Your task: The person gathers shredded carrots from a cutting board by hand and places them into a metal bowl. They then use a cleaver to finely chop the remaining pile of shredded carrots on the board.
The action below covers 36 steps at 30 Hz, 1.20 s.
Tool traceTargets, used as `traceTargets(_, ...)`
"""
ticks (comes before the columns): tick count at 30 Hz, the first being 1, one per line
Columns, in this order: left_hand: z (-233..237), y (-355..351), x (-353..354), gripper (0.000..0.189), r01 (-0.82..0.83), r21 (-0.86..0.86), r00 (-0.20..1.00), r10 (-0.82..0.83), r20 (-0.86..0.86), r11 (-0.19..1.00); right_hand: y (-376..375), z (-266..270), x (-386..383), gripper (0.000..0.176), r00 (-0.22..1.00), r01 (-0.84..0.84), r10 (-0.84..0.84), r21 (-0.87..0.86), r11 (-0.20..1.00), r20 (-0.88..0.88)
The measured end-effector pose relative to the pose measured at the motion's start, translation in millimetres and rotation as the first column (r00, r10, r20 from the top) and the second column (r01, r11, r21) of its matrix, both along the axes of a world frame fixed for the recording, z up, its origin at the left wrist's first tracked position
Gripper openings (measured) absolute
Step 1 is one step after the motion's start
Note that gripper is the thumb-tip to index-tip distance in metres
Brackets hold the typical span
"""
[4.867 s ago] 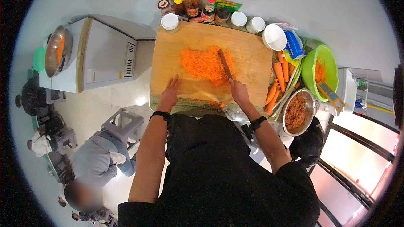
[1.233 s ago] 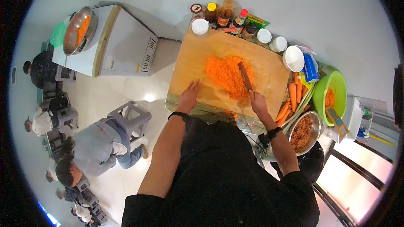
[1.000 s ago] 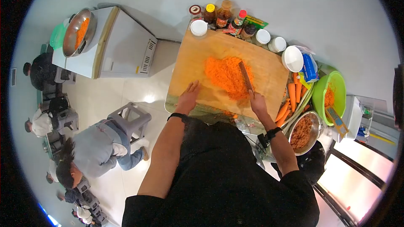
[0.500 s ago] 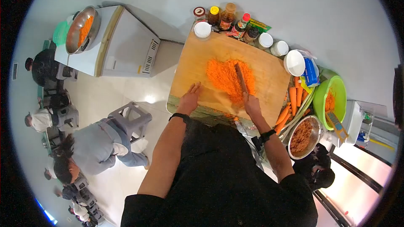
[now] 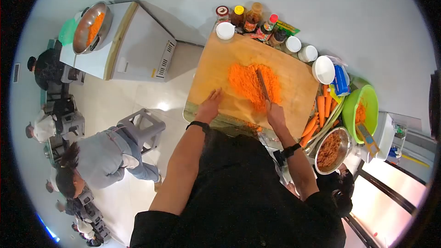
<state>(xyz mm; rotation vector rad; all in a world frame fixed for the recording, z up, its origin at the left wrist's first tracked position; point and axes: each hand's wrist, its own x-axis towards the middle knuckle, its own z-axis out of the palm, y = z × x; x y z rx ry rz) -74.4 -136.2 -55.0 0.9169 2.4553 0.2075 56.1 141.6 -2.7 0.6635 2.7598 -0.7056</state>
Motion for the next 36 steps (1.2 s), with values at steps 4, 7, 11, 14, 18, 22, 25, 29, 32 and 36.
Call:
traceTargets(4,15,0,-3,0.080,-0.038,0.013,0.996,0.037,0.084,0.999,-5,-17,-2,0.050,0.981,-0.039,0.032,-0.034,0.999,-0.192)
traceTargets(7,12,2,-4,0.082,-0.023,-0.013,0.997,0.024,0.068,1.000,-5,-21,-7,0.049,0.991,-0.063,0.061,-0.009,0.998,-0.116)
traceTargets(11,0,-1,-1,0.080,-0.058,0.028,0.996,0.056,0.070,0.998,-6,-17,-8,0.031,0.999,0.022,-0.023,-0.020,1.000,-0.049)
traceTargets(14,-4,1,1,0.078,-0.003,-0.009,1.000,0.003,0.028,1.000,-9,-10,-8,0.049,0.997,-0.025,0.021,-0.050,0.998,-0.068)
traceTargets(18,3,-2,-1,0.077,-0.040,-0.014,0.998,0.040,0.039,0.999,-10,-14,-8,0.048,0.984,-0.013,-0.003,-0.092,0.996,-0.176)
traceTargets(22,5,2,-3,0.079,-0.030,-0.039,0.997,0.032,0.071,0.999,-14,-23,-10,0.047,0.989,-0.114,0.121,0.075,0.991,-0.084)
traceTargets(25,-4,-1,-3,0.081,-0.029,-0.006,0.998,0.029,0.060,1.000,-21,14,-22,0.041,0.999,0.047,-0.046,-0.081,0.996,0.005)
traceTargets(29,8,2,-1,0.082,0.016,-0.036,0.998,-0.014,0.062,0.999,-11,-23,-8,0.035,0.966,-0.229,0.246,0.174,0.958,-0.084)
traceTargets(32,9,2,-3,0.081,0.005,-0.071,0.999,-0.002,0.048,0.997,-8,-32,-11,0.024,0.901,-0.399,0.432,0.310,0.863,-0.042)
traceTargets(36,4,2,1,0.078,-0.014,-0.047,0.999,0.015,0.035,0.999,-12,-38,-3,0.036,0.920,-0.218,0.271,0.202,0.955,-0.285)
